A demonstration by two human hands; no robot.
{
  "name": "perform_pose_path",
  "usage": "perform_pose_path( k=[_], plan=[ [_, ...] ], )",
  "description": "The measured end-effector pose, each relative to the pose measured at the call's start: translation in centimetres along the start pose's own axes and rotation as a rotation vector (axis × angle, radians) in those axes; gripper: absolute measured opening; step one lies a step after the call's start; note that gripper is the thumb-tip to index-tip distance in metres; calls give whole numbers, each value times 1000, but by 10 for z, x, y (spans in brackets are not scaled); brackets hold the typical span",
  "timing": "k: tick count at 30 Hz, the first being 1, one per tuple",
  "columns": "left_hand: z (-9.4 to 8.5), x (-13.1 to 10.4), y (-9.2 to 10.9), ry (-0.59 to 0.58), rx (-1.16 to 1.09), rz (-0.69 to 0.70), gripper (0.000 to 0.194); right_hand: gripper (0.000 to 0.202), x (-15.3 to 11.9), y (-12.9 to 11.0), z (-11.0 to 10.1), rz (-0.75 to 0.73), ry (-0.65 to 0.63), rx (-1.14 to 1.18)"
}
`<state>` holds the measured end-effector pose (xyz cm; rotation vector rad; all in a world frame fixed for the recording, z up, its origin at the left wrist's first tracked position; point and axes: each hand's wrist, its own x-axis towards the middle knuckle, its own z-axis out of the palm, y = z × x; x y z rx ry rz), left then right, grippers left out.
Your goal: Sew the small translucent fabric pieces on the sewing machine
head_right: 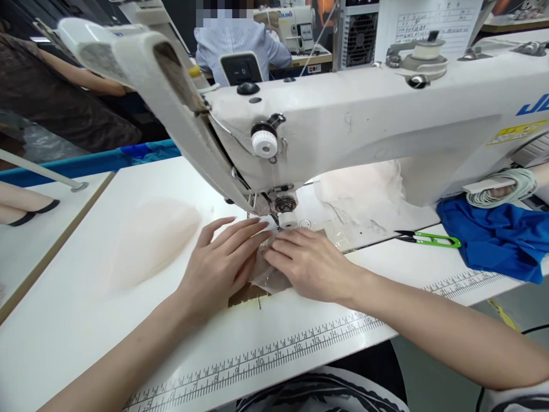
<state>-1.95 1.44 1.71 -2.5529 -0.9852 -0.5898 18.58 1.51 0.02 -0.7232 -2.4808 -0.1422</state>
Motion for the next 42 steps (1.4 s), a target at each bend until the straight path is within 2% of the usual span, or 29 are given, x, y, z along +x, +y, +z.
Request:
perform_pose_path(
  k=[4, 9, 17, 24, 28, 42],
  plan=[
    [12, -5, -9, -117, -86, 57, 36, 28, 0, -4, -1, 100, -95, -7],
    [16, -9, -10, -110, -151, 16, 39, 25, 1, -7, -5, 142, -197, -40],
    [20, -7, -7, -99, -179, 47, 37, 21, -1, 5, -3, 289, -213, -59],
    [19, -11, -1, -144, -103, 91, 39, 37, -2, 13, 1, 293, -251, -68],
    [17, -9, 4, -174, -40, 94, 40, 39, 0, 17, 2, 303, -278, -72],
    [17, -8, 10, -185, 7, 80, 42, 38, -1, 20, 4, 290, -231, -73]
  ],
)
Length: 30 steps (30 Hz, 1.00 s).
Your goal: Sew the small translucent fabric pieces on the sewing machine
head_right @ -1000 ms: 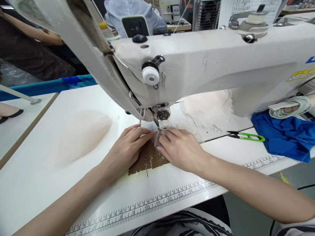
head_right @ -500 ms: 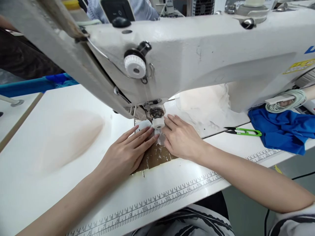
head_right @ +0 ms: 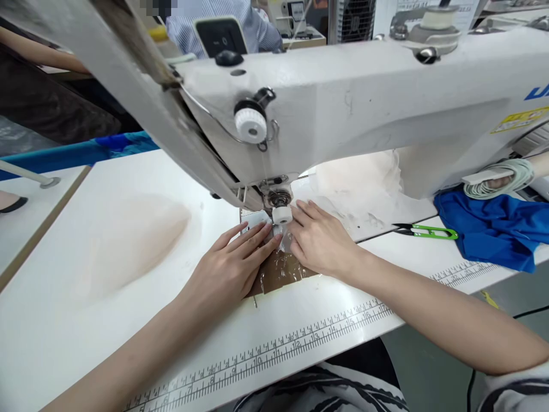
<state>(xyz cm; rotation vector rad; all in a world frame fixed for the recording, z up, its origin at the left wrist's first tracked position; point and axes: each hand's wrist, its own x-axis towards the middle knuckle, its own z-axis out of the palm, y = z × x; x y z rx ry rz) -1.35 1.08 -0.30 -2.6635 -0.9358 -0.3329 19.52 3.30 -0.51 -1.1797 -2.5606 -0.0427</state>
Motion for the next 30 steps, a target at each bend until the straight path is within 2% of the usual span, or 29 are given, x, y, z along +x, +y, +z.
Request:
perform_pose_path(
  k=[4, 7, 11, 16, 20, 30],
  plan=[
    [1, -1, 1, 13, 6, -13, 43, 35, -5, -2, -4, -44, 57, 5],
    [3, -2, 2, 31, 3, -37, 41, 41, -8, -5, -7, -108, 98, 50],
    [5, -2, 3, 53, -12, -54, 42, 23, -5, -9, -5, -126, 165, -29],
    [1, -3, 4, 65, -59, -85, 40, 23, -4, -6, -1, -247, 282, -89],
    [-3, -3, 5, 64, -47, -53, 38, 22, -8, -5, -2, -264, 276, -56],
    [-3, -2, 5, 81, -35, -71, 34, 24, -6, -6, 0, -274, 280, -63]
  ],
)
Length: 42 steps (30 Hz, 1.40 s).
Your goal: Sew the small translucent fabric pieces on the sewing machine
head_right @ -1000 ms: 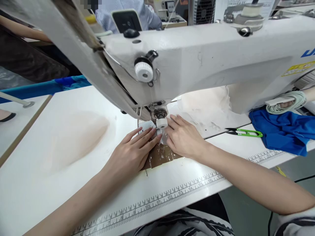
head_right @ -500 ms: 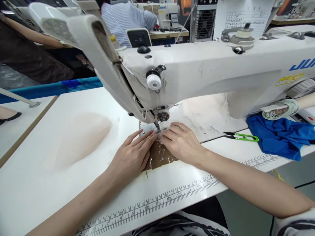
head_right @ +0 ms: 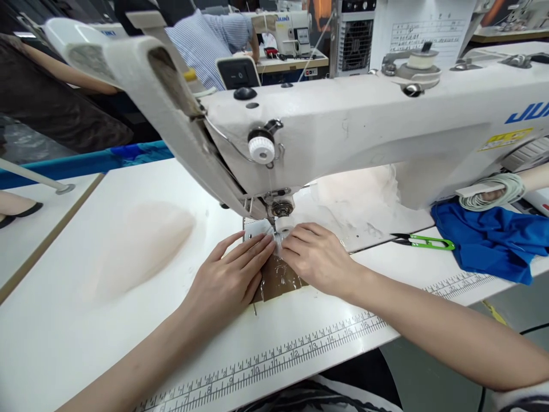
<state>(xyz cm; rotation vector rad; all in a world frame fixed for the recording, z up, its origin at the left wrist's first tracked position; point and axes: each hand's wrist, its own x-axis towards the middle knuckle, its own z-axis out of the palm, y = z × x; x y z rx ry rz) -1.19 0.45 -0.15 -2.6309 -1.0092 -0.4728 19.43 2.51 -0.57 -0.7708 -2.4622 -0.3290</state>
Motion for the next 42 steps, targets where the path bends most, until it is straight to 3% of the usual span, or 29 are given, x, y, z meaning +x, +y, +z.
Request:
perform_pose_path(
  k=[14, 32, 42],
  plan=[
    [1, 4, -4, -16, -28, -33, 35, 22, 2, 4, 0, 18, 13, -28],
    [2, 7, -4, 31, 1, -111, 36, 19, -2, -1, -3, 102, -57, 54],
    [8, 11, -12, 17, 4, -170, 34, 22, 3, 4, 1, 120, -99, -17]
  ],
)
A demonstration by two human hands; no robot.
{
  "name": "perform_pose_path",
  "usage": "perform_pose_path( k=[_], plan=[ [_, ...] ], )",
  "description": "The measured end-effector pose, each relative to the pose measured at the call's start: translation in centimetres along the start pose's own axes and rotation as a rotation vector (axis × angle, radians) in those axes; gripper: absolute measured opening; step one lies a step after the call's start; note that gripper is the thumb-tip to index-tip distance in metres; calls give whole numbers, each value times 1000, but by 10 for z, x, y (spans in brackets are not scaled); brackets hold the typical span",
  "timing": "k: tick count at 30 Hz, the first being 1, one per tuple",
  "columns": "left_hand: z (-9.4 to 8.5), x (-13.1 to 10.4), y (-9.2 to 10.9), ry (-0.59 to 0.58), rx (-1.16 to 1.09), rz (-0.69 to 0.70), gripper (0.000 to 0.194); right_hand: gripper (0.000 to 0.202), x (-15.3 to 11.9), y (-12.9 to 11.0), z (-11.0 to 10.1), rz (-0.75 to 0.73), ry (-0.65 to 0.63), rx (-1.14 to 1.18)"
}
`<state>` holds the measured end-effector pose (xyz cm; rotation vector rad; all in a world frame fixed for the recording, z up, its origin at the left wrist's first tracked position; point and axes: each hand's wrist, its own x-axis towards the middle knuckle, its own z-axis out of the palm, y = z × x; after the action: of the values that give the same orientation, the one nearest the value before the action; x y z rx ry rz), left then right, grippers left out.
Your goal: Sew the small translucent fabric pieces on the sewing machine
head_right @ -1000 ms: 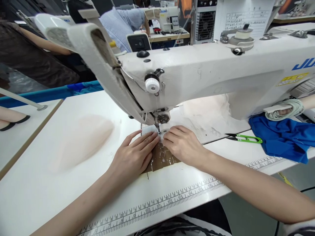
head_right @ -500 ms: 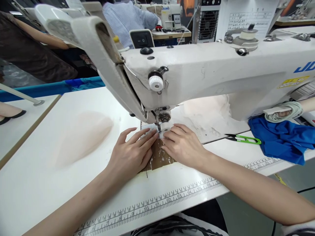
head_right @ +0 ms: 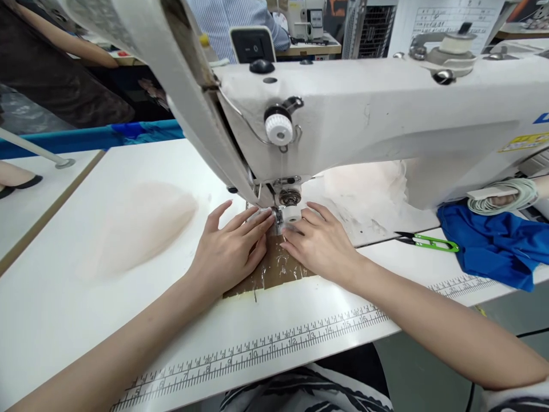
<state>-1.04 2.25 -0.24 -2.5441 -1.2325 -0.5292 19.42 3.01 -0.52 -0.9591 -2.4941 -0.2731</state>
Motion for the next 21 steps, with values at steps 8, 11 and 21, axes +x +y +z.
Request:
perform_pose_path(
  k=[8, 11, 21],
  plan=[
    [5, -2, -1, -15, -31, -67, 37, 26, 1, 4, -1, 24, -31, -65],
    [4, -3, -1, -7, -10, -79, 37, 26, -1, 4, 0, 34, -37, -55],
    [-7, -9, 1, 68, -264, 32, 31, 18, 2, 1, -12, 226, -130, 689]
  ],
)
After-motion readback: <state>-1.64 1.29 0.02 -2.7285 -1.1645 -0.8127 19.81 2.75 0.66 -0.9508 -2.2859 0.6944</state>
